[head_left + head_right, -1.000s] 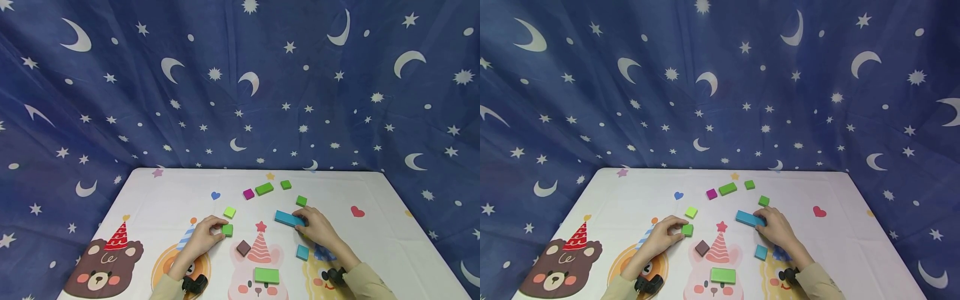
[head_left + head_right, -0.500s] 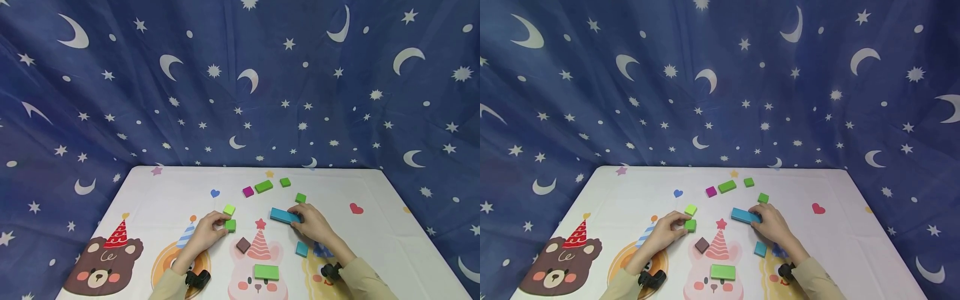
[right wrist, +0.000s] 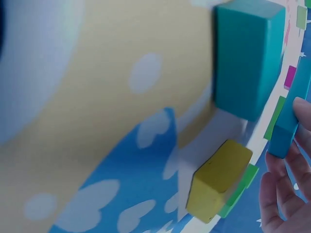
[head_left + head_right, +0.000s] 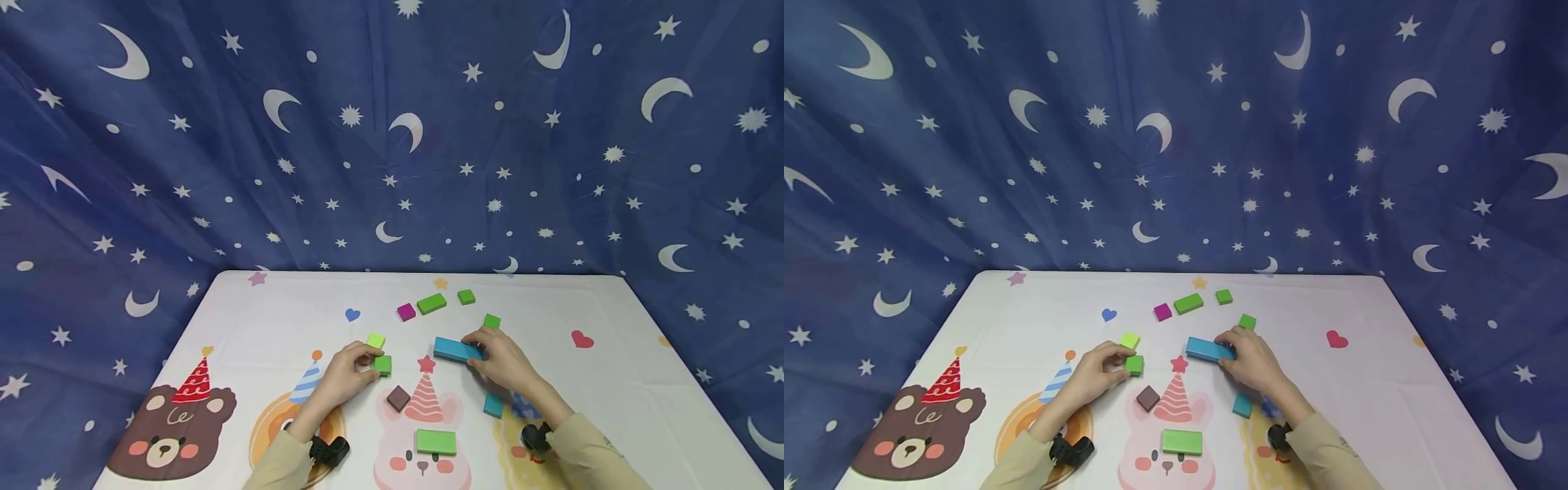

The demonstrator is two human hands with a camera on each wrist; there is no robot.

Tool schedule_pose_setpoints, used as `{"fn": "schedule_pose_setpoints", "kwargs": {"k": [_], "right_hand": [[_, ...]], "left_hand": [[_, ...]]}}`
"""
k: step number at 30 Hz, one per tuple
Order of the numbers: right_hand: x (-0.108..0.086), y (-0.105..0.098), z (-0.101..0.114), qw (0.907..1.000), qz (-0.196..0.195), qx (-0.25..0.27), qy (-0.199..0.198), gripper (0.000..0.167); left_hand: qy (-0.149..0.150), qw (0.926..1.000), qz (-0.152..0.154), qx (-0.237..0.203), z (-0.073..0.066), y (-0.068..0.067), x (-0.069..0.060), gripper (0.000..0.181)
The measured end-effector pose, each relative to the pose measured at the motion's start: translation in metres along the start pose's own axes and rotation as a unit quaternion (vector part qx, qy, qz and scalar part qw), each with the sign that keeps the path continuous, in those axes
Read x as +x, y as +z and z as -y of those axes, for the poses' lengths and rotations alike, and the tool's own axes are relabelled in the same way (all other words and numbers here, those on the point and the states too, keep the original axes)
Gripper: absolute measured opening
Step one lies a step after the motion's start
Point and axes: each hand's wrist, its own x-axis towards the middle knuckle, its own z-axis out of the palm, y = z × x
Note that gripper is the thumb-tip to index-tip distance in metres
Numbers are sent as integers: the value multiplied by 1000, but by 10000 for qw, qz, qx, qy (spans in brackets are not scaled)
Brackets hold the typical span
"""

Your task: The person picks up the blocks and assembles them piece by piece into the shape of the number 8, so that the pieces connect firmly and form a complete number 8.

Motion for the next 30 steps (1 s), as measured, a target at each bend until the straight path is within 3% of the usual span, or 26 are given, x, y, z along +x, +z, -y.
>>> {"fn": "schedule_pose_setpoints", "kwargs": {"k": [6, 19, 30], "right_hand": [[4, -1, 5, 10000, 79, -21, -32, 35], [12, 1, 13, 9994, 142, 5, -316, 34], [19, 4, 20, 9991, 175, -51, -377, 34]], "left_hand": [[-45, 9999, 87, -131, -5, 4, 3, 28], [291, 9994, 158, -134, -9, 14, 10, 29], [321, 9988, 338, -128, -11, 19, 16, 31]]}}
